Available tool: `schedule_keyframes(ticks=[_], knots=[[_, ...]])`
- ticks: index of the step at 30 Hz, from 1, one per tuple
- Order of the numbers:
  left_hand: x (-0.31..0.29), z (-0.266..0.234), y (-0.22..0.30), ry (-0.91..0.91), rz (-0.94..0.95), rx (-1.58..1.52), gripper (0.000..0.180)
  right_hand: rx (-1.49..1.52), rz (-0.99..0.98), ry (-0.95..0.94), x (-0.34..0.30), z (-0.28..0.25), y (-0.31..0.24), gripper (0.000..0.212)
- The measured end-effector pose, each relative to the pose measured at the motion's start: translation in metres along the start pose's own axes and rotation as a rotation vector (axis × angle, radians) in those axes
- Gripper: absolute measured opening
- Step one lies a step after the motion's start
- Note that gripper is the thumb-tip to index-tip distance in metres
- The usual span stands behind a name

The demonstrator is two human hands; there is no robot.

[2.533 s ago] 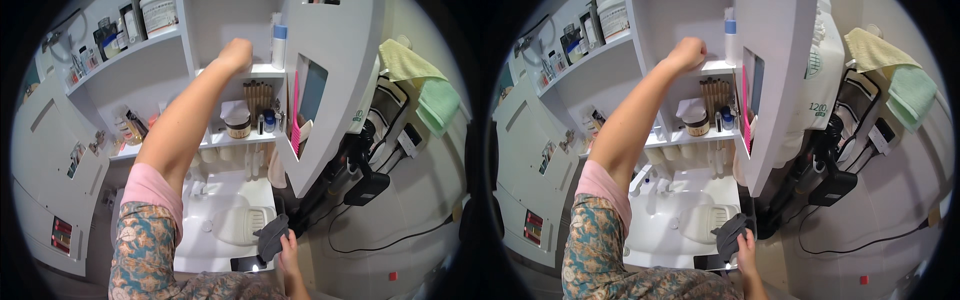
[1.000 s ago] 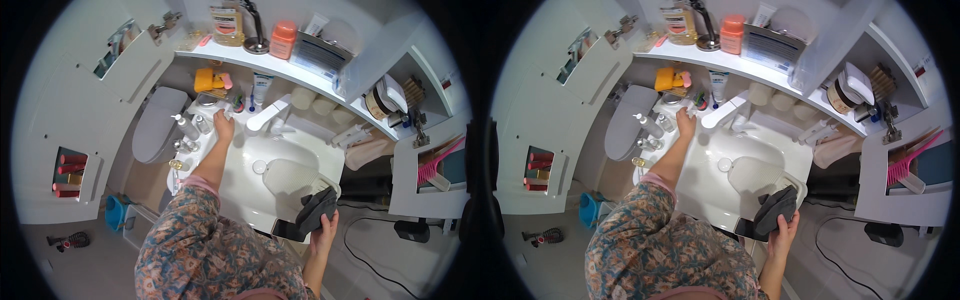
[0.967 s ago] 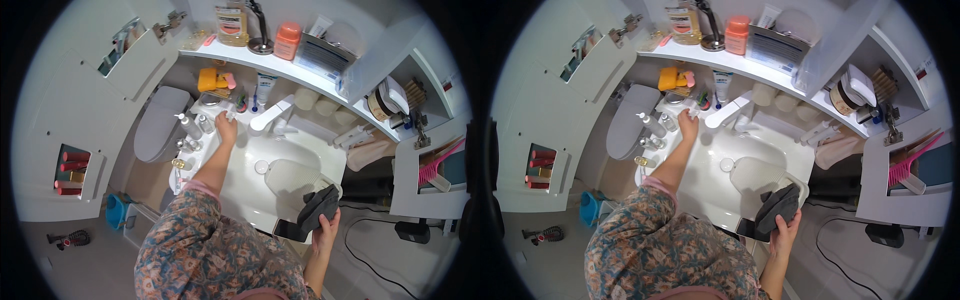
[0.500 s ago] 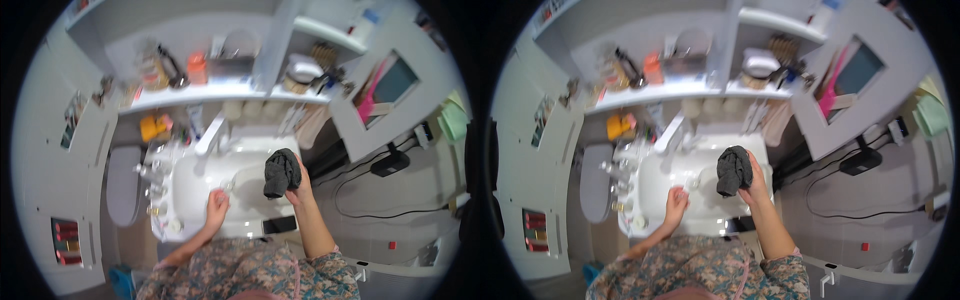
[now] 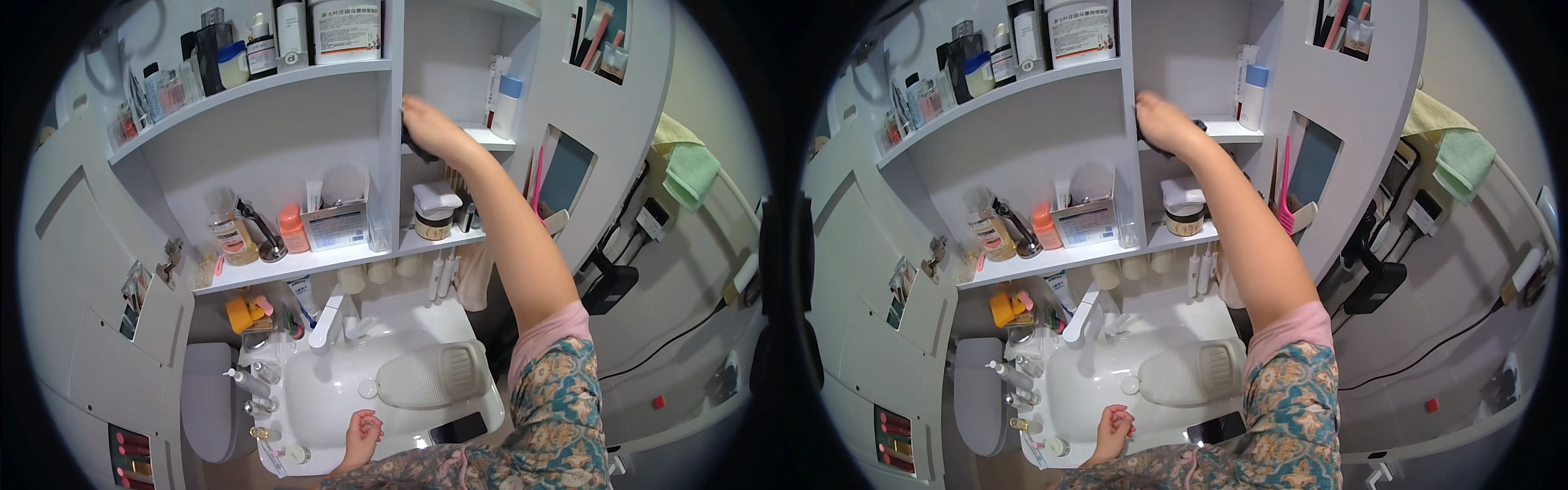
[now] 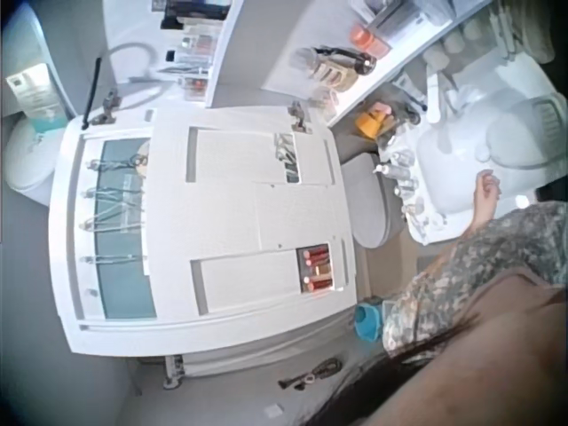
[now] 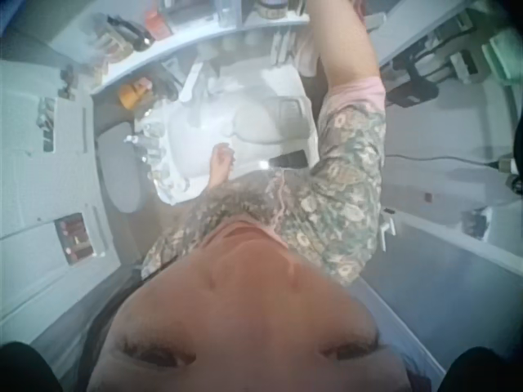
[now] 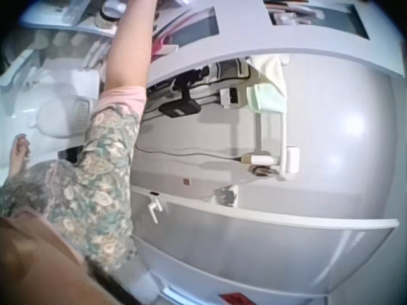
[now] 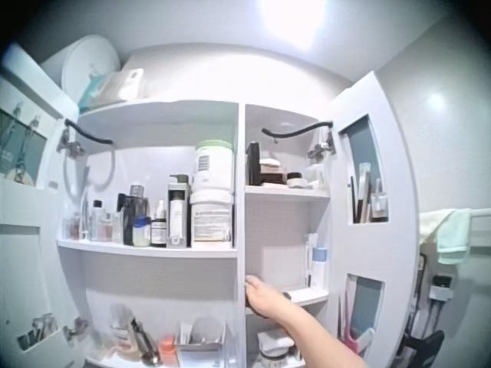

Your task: The person organizes items in a bathroom cabinet by removing and repositioning various toiletries and containers. They handle bottles, jars, tubes, and brushes, placing them on the sink and back into the cabinet shelves. The person also wipes the cabinet interior with a cloth and discards a small item into the trash.

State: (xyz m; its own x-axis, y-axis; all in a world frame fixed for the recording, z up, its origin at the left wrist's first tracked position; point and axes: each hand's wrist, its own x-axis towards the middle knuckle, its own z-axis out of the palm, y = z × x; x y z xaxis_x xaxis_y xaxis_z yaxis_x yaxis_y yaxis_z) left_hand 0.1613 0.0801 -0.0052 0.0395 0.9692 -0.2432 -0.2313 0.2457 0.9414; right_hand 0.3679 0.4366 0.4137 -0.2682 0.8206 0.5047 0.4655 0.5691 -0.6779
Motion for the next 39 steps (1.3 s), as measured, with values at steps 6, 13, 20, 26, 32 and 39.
schedule_keyframes(ticks=[6, 13, 20, 26, 32, 39], knots=[[0.002, -0.003, -0.014, -0.02, -0.023, 0.016, 0.03, -0.656, -0.045, -0.115, 0.016, -0.001, 0.001, 0.041], [0.007, -0.005, -0.005, -0.033, -0.012, 0.05, 0.027, -1.045, 0.345, -0.053, 0.019, -0.021, -0.002, 0.035], [-0.001, -0.01, -0.017, -0.014, -0.071, 0.051, 0.026, -0.735, 0.074, -0.095, 0.014, 0.013, -0.038, 0.031], [0.006, 0.005, -0.015, -0.127, -0.104, 0.063, 0.025, -0.779, 0.047, 0.002, 0.02, -0.018, 0.014, 0.031], [0.007, -0.005, -0.031, -0.124, -0.11, 0.055, 0.025, -0.523, -0.363, 0.006, 0.02, -0.014, 0.011, 0.027], [0.005, -0.01, -0.031, -0.051, -0.081, 0.069, 0.025, -0.746, -0.665, 0.2, 0.052, -0.022, -0.004, 0.025]])
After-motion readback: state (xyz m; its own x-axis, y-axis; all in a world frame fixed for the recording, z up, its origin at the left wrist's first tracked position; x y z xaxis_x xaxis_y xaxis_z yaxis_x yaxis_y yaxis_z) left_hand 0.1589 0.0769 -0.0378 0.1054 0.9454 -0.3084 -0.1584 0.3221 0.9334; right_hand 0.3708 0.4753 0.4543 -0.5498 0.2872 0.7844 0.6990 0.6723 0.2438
